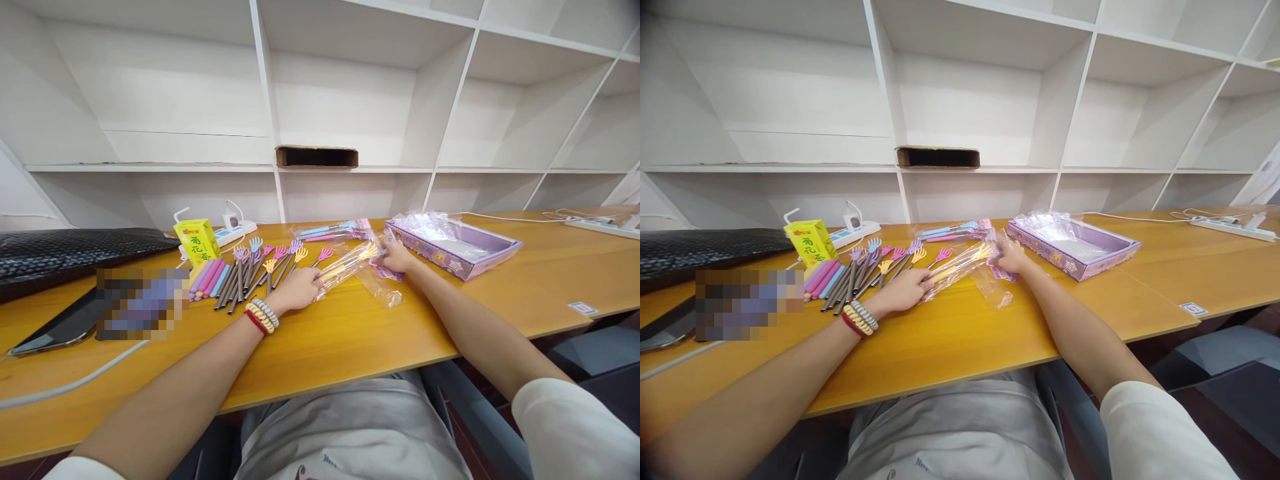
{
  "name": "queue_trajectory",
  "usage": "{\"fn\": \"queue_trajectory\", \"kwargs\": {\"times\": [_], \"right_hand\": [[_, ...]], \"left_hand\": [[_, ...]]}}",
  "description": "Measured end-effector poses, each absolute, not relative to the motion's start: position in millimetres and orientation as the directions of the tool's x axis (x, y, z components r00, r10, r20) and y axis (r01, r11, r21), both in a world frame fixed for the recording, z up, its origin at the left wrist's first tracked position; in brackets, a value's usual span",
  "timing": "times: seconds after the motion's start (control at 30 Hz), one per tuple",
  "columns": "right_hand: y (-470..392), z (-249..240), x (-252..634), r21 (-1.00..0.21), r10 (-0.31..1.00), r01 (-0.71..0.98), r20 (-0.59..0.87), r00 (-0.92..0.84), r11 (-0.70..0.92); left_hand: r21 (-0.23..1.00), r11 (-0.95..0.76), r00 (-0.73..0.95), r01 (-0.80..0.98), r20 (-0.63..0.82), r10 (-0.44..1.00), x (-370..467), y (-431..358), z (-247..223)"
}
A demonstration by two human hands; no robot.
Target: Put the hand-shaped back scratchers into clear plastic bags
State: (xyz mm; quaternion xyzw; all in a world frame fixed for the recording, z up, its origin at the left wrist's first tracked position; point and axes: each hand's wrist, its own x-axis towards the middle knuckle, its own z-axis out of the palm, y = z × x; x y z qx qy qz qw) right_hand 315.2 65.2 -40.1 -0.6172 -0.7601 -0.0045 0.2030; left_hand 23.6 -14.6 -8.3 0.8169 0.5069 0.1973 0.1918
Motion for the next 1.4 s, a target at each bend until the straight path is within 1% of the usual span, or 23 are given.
{"fn": "queue_trajectory", "kwargs": {"times": [0.13, 0.27, 0.37, 0.47, 0.57, 0.67, 0.73, 0.8, 0.87, 0.93, 1.0, 1.07, 1.13, 1.2, 1.27, 1.33, 1.4], "right_hand": [[62.1, -30.3, 321.7, -0.447, 0.921, 0.876, 0.389, 0.009, 0.180], [60.4, -23.2, 328.8, -0.589, 0.831, 0.790, 0.516, 0.207, 0.169], [58.5, -19.4, 332.5, -0.712, 0.786, 0.679, 0.518, 0.337, 0.179], [56.1, -16.7, 330.7, -0.798, 0.784, 0.547, 0.500, 0.370, 0.251], [52.6, -14.3, 322.2, -0.784, 0.724, 0.527, 0.568, 0.393, 0.329], [45.8, -11.9, 308.9, -0.698, 0.614, 0.574, 0.691, 0.381, 0.429], [39.5, -11.0, 298.8, -0.602, 0.568, 0.620, 0.771, 0.288, 0.503], [33.4, -11.4, 288.8, -0.506, 0.564, 0.674, 0.811, 0.158, 0.539], [29.4, -13.7, 280.2, -0.452, 0.602, 0.719, 0.796, 0.059, 0.528], [28.6, -17.5, 274.5, -0.426, 0.650, 0.761, 0.760, 0.008, 0.489], [30.8, -21.3, 272.3, -0.396, 0.656, 0.802, 0.755, 0.007, 0.447], [34.7, -24.0, 273.5, -0.368, 0.609, 0.832, 0.792, 0.046, 0.415], [39.0, -25.1, 277.6, -0.375, 0.557, 0.837, 0.824, 0.104, 0.399], [43.2, -25.1, 283.8, -0.418, 0.563, 0.822, 0.813, 0.148, 0.387], [47.1, -25.1, 291.0, -0.475, 0.629, 0.804, 0.759, 0.168, 0.357], [50.9, -25.9, 298.2, -0.541, 0.724, 0.784, 0.666, 0.179, 0.305], [54.8, -27.9, 304.4, -0.601, 0.786, 0.758, 0.585, 0.202, 0.252]], "left_hand": [[0.491, -0.415, 0.410, 0.766, 0.124, 0.904, 22.6, -12.1, -10.1], [0.467, -0.427, 0.424, 0.774, 0.119, 0.898, 21.1, -9.4, -11.5], [0.476, -0.422, 0.417, 0.772, 0.122, 0.901, 20.6, -8.9, -11.6], [0.477, -0.428, 0.431, 0.768, 0.110, 0.896, 20.8, -9.1, -11.9], [0.502, -0.409, 0.422, 0.762, 0.094, 0.902, 21.4, -9.0, -12.6], [0.517, -0.378, 0.400, 0.768, 0.074, 0.914, 22.2, -8.1, -13.1], [0.500, -0.377, 0.395, 0.780, 0.074, 0.916, 22.7, -7.3, -13.2], [0.488, -0.376, 0.391, 0.788, 0.076, 0.917, 22.8, -6.5, -13.7], [0.493, -0.370, 0.390, 0.788, 0.066, 0.919, 22.7, -5.7, -14.4], [0.492, -0.369, 0.392, 0.789, 0.060, 0.918, 22.5, -5.1, -15.2], [0.469, -0.374, 0.394, 0.801, 0.058, 0.917, 22.3, -4.6, -15.7], [0.444, -0.385, 0.399, 0.809, 0.066, 0.915, 22.3, -4.4, -16.0], [0.430, -0.401, 0.407, 0.809, 0.082, 0.910, 22.2, -4.3, -16.3], [0.414, -0.416, 0.413, 0.810, 0.101, 0.905, 22.1, -4.0, -16.7], [0.390, -0.425, 0.417, 0.817, 0.110, 0.902, 21.9, -3.5, -17.3], [0.367, -0.439, 0.428, 0.820, 0.115, 0.896, 21.9, -2.9, -17.8], [0.351, -0.453, 0.440, 0.820, 0.121, 0.890, 22.0, -2.6, -18.2]]}}
